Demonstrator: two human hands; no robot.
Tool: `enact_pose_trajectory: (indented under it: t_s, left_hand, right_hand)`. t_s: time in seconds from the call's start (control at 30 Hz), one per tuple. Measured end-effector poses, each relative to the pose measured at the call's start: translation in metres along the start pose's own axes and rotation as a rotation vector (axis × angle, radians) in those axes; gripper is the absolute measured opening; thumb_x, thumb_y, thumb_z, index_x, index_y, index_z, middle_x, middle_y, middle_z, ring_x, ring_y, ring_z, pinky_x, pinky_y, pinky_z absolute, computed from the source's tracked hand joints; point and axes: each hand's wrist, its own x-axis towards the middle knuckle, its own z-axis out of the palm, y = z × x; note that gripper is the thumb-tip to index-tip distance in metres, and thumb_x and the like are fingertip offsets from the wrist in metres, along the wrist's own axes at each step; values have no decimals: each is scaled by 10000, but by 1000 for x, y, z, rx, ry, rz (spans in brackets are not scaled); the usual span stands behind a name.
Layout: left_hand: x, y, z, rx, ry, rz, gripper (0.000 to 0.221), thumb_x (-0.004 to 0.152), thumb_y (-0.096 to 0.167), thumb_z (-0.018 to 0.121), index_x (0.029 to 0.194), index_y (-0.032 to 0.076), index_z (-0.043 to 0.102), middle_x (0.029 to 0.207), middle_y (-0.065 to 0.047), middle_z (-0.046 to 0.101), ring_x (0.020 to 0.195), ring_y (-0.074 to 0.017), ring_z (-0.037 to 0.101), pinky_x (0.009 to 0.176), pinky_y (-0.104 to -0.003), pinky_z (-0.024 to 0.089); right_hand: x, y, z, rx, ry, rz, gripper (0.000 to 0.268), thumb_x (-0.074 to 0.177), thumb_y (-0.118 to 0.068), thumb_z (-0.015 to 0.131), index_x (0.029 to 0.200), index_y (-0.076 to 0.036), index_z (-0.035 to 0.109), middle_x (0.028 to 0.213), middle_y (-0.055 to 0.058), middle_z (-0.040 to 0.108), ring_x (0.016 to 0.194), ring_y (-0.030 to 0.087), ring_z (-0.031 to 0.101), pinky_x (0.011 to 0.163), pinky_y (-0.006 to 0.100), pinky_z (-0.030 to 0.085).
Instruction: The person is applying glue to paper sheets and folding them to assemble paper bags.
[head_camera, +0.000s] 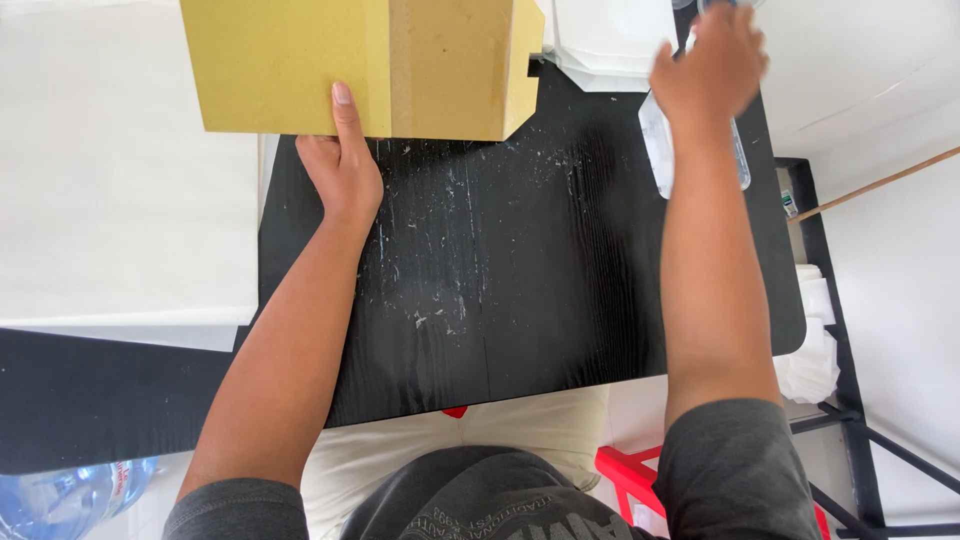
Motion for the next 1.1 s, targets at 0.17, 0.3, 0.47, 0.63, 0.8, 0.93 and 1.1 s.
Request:
enact_pose_trajectory:
  t_s: [0.17, 0.3, 0.47, 0.63, 0.8, 0.93, 1.1]
  left_hand:
    - [1, -1, 1, 6, -9, 19, 642, 1066, 525, 497, 602, 198, 197, 519, 84, 218, 469, -48, 199, 460, -298, 139]
    - [2, -1, 0, -3, -18, 6, 649, 1064, 538, 504, 601, 203, 197, 518, 79, 209, 465, -51, 195, 460, -297, 141]
    - [0, 1, 0, -39, -13, 49, 638, 1081, 501, 508, 625, 192, 187, 546, 85, 206, 501, -50, 189, 487, -294, 142]
    - [2, -1, 0, -42, -16, 46, 653, 1075, 516, 518, 618, 191, 183, 543, 84, 202, 502, -53, 188, 489, -294, 147]
    - [2, -2, -2, -16, -30, 52, 665, 1081, 520, 502, 607, 195, 167, 526, 81, 187, 484, -53, 174, 472, -295, 126]
    - [1, -2, -3, -19, -35, 65, 660, 1082, 521, 502, 607, 194, 180, 525, 77, 202, 480, -54, 186, 473, -293, 142]
    - [-1, -1, -3, -57, -46, 92, 629, 1101, 472, 498, 604, 191, 233, 523, 70, 234, 470, -61, 201, 460, -291, 151]
  right_hand:
    - [-32, 55, 2, -12, -394, 196, 434, 987, -485, 716, 1105, -85, 597, 1097, 86, 626, 918, 357, 638, 763, 507, 470]
    - [-52, 70, -2, 117, -383, 203, 193, 1033, -316, 684, 1024, -126, 649, 962, 22, 687, 783, 268, 661, 624, 448, 507]
    - [-60, 65, -21, 222, -374, 224, 150, 1025, -293, 692, 1045, -148, 660, 921, 24, 655, 749, 244, 637, 601, 439, 505]
    - [-68, 48, -40, 284, -354, 236, 321, 1021, -365, 728, 1179, -128, 580, 912, 36, 599, 790, 228, 604, 658, 435, 493]
    - [-72, 14, -76, 193, -541, 273, 937, 924, -728, 649, 1590, -211, 240, 1488, 150, 279, 1361, 387, 394, 1108, 614, 240]
    - [-77, 7, -88, 284, -593, 366, 928, 938, -661, 671, 1599, -202, 209, 1506, 134, 290, 1297, 368, 521, 1053, 552, 399]
    - [-86, 17, -100, 279, -560, 425, 887, 941, -617, 668, 1582, -172, 245, 1510, 134, 367, 1355, 387, 450, 1069, 589, 350]
